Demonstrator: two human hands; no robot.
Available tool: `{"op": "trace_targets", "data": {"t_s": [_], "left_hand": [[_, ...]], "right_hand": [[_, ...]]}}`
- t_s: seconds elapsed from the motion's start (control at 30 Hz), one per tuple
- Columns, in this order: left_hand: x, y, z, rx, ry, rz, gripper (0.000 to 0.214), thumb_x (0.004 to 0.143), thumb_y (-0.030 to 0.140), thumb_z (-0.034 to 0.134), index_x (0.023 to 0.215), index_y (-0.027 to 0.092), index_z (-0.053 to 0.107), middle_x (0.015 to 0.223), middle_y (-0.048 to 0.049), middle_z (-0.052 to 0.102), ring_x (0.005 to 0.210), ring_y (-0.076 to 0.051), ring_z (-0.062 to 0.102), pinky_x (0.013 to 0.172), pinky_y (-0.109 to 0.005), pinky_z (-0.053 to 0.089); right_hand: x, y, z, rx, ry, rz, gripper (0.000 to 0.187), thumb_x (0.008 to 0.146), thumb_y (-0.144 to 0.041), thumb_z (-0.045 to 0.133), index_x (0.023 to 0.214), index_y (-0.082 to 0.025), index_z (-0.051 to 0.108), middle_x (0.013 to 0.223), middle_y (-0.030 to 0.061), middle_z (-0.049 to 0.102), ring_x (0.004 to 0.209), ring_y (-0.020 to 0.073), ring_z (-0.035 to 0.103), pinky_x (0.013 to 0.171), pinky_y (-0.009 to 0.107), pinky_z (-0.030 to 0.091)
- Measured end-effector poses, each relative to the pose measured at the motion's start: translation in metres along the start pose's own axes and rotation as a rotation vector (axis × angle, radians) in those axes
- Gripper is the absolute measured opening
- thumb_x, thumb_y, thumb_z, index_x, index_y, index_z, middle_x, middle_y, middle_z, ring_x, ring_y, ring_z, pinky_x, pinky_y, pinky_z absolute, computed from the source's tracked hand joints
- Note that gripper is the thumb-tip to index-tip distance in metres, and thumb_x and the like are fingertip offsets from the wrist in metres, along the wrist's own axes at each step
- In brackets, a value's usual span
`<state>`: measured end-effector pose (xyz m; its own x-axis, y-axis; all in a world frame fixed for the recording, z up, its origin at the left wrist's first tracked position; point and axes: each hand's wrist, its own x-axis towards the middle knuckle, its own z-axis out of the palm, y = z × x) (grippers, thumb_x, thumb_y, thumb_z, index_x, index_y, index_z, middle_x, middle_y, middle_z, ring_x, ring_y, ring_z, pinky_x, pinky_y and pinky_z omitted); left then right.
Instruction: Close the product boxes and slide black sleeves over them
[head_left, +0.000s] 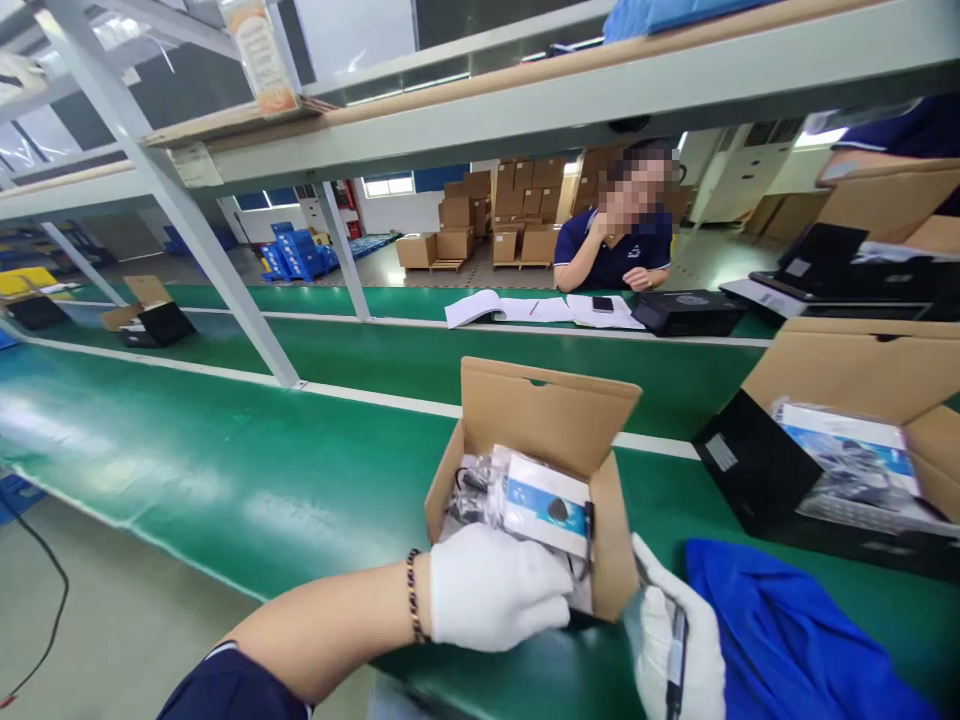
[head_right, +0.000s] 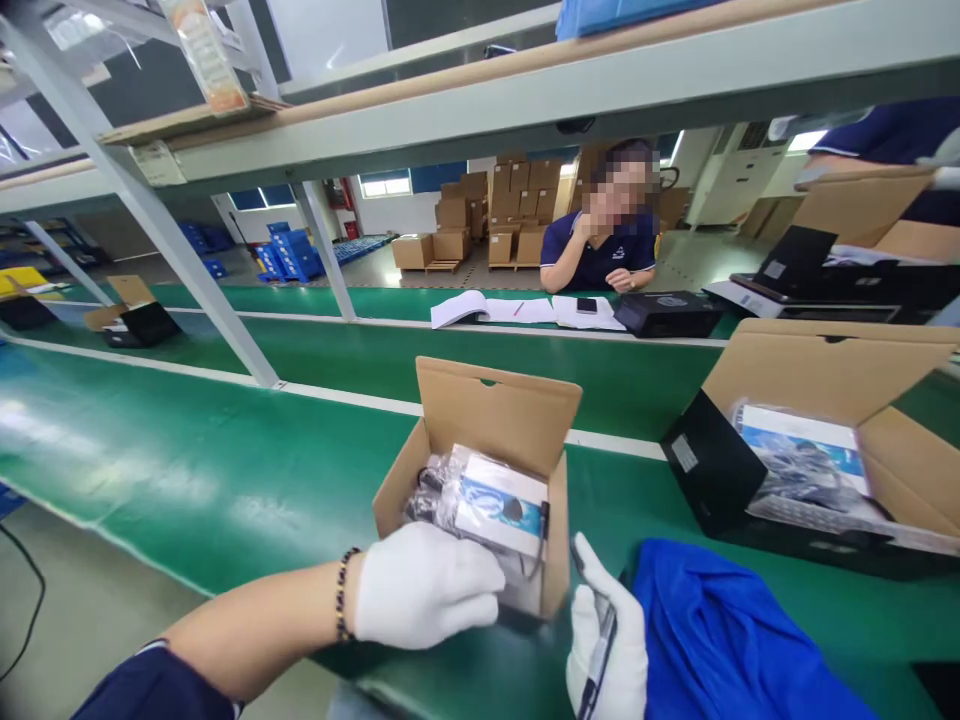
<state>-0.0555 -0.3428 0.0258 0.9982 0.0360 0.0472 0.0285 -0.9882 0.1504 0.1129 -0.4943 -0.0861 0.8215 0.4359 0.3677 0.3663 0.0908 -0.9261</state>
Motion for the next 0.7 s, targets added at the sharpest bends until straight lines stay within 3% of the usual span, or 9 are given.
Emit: {"op": "trace_targets", "data": {"t_s": [0.07, 0.1, 0.17, 0.27, 0.4, 0.5, 0.57, 0.63, 0.7], "left_hand": [[-0.018, -0.005, -0.014, -0.094, 0.226, 0.146, 0.034, 0.097, 0.041, 0.034, 0.113, 0.023, 0.058, 0.108, -0.0069, 0.066, 0.102, -0.022, 0.063, 0.084, -0.036, 0.052], [-0.024, -0.011, -0.018, -0.104, 0.327, 0.14, 0.04, 0.098, 0.043, 0.028, 0.121, 0.022, 0.053, 0.118, -0.0094, 0.063, 0.113, -0.023, 0.058, 0.093, -0.038, 0.048], [-0.027, -0.022, -0.016, -0.088, 0.409, 0.113, 0.048, 0.1, 0.042, 0.018, 0.137, 0.02, 0.038, 0.138, -0.0131, 0.05, 0.133, -0.024, 0.042, 0.11, -0.044, 0.035], [-0.007, -0.019, 0.008, -0.048, 0.349, 0.116, 0.052, 0.1, 0.039, 0.012, 0.145, 0.017, 0.024, 0.151, -0.0148, 0.034, 0.144, -0.026, 0.022, 0.117, -0.051, 0.018], [0.032, 0.004, 0.042, 0.0, 0.226, 0.051, 0.049, 0.097, 0.047, 0.03, 0.129, 0.013, 0.044, 0.131, -0.017, 0.052, 0.127, -0.03, 0.043, 0.109, -0.051, 0.03], [0.042, 0.009, 0.051, 0.004, 0.254, -0.016, 0.054, 0.096, 0.05, 0.031, 0.129, 0.008, 0.041, 0.131, -0.021, 0.049, 0.125, -0.032, 0.043, 0.106, -0.049, 0.033], [0.04, 0.006, 0.051, 0.012, 0.239, 0.047, 0.054, 0.096, 0.048, 0.03, 0.131, 0.008, 0.04, 0.133, -0.0214, 0.047, 0.124, -0.032, 0.043, 0.105, -0.048, 0.034], [0.037, 0.004, 0.051, 0.029, 0.186, 0.195, 0.053, 0.096, 0.05, 0.032, 0.13, 0.011, 0.044, 0.133, -0.0186, 0.049, 0.12, -0.03, 0.046, 0.104, -0.047, 0.034], [0.035, 0.001, 0.052, 0.068, 0.17, 0.293, 0.056, 0.094, 0.054, 0.034, 0.128, 0.012, 0.048, 0.133, -0.017, 0.051, 0.119, -0.03, 0.047, 0.105, -0.046, 0.033]], "right_hand": [[-0.004, -0.01, -0.012, -0.076, 0.035, -0.028, 0.036, 0.09, -0.043, 0.053, 0.115, -0.018, 0.059, 0.127, 0.0113, 0.06, 0.117, 0.03, 0.056, 0.105, 0.05, 0.041], [-0.005, -0.015, -0.017, -0.097, 0.03, -0.041, 0.034, 0.091, -0.042, 0.052, 0.114, -0.018, 0.059, 0.126, 0.0111, 0.061, 0.116, 0.0299, 0.057, 0.104, 0.05, 0.042], [-0.006, -0.021, -0.025, -0.098, -0.021, -0.067, 0.027, 0.092, -0.039, 0.051, 0.109, -0.02, 0.059, 0.124, 0.0097, 0.062, 0.114, 0.0286, 0.059, 0.101, 0.046, 0.046], [-0.001, -0.02, -0.027, -0.039, -0.154, -0.141, 0.015, 0.092, -0.032, 0.051, 0.103, -0.023, 0.055, 0.129, 0.0089, 0.06, 0.116, 0.0268, 0.058, 0.096, 0.042, 0.052], [0.01, -0.015, -0.019, -0.144, -0.385, -0.331, 0.009, 0.092, -0.029, 0.051, 0.099, -0.023, 0.05, 0.133, 0.0127, 0.056, 0.122, 0.0273, 0.054, 0.097, 0.048, 0.05], [0.014, -0.018, -0.017, -0.426, -0.574, -0.485, 0.007, 0.089, -0.028, 0.057, 0.087, -0.022, 0.054, 0.12, 0.0114, 0.064, 0.121, 0.0301, 0.054, 0.104, 0.059, 0.039], [0.016, -0.022, -0.018, -0.54, -0.665, -0.529, 0.006, 0.089, -0.026, 0.057, 0.089, -0.021, 0.059, 0.111, 0.0102, 0.067, 0.119, 0.0307, 0.055, 0.104, 0.06, 0.038], [0.023, -0.027, -0.02, -0.5, -0.671, -0.507, 0.012, 0.088, -0.029, 0.058, 0.095, -0.021, 0.063, 0.104, 0.0094, 0.068, 0.109, 0.0284, 0.062, 0.097, 0.052, 0.048], [0.042, -0.032, -0.02, -0.386, -0.53, -0.43, 0.016, 0.085, -0.037, 0.062, 0.092, -0.023, 0.064, 0.097, 0.0078, 0.069, 0.091, 0.0248, 0.067, 0.081, 0.041, 0.057]]}}
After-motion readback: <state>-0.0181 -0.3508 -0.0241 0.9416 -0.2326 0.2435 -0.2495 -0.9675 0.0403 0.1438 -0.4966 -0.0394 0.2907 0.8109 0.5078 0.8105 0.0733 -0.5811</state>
